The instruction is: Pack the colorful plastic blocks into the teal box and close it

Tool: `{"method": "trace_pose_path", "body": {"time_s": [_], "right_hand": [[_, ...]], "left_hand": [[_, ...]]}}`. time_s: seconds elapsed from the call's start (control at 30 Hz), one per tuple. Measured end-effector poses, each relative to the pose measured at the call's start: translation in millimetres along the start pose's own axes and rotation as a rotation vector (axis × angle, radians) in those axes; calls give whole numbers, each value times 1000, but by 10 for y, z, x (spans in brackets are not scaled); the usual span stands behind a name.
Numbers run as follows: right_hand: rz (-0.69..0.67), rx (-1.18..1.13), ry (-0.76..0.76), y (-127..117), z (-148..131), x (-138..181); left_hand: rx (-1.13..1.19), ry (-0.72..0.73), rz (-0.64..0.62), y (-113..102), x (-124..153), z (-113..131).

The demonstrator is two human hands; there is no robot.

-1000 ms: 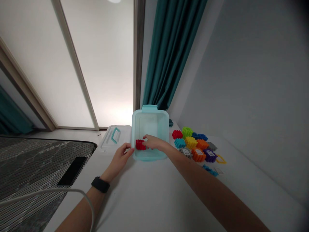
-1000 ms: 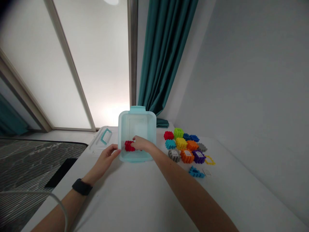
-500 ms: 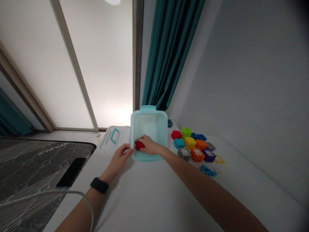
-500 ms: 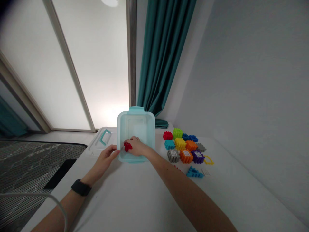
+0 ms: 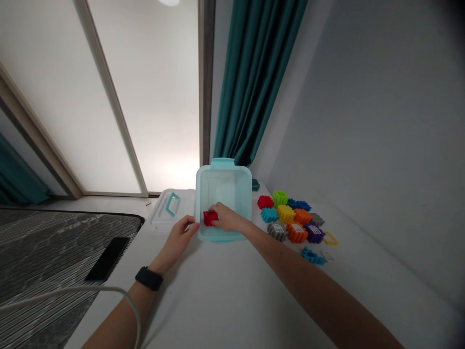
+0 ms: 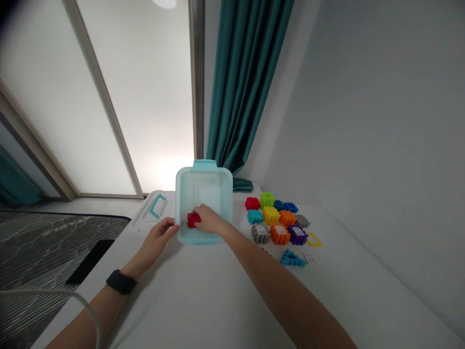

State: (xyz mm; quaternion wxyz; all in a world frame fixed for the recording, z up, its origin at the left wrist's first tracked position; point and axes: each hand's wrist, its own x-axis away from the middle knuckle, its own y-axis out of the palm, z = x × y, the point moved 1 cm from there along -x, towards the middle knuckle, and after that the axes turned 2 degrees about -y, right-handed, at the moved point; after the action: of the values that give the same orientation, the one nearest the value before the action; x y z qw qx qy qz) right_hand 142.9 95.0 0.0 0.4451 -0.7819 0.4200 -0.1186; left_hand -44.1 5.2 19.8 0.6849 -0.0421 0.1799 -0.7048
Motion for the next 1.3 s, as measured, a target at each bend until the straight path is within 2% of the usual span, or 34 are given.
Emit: {"method": "trace_pose_path", "body": {"time_s": [0.2, 0.37, 0.53, 0.63, 0.73, 0.87, 0.97, 1.07, 1.17, 1.3], "right_hand": [[77, -3, 0, -99, -60, 96], [113, -183, -70, -269, -191, 327], [66, -465, 40, -469, -288, 607], [61, -528, 77, -616, -260, 785], [95, -540, 117, -777, -154, 954], [251, -501, 173, -1018, 139, 1106], [331, -286, 247, -1206, 442, 1162], [313, -28, 325, -1331, 668, 1192], [285, -15, 332, -1317, 682, 1184], [292, -216, 289, -1103, 466, 1070]], "left_hand": [[28, -23, -13, 7, 19, 10], [63, -33, -14, 13, 28, 8], [139, -79, -60, 26, 25, -15], [147, -97, -50, 27, 20, -21], [155, -105, -39, 26, 20, -9], [156, -100, -26, 23, 29, 11], [136, -95, -47, 16, 30, 6], [50, -60, -2, -4, 16, -24], [-22, 1, 86, -20, 3, -69], [-113, 68, 53, -4, 15, -108]]}}
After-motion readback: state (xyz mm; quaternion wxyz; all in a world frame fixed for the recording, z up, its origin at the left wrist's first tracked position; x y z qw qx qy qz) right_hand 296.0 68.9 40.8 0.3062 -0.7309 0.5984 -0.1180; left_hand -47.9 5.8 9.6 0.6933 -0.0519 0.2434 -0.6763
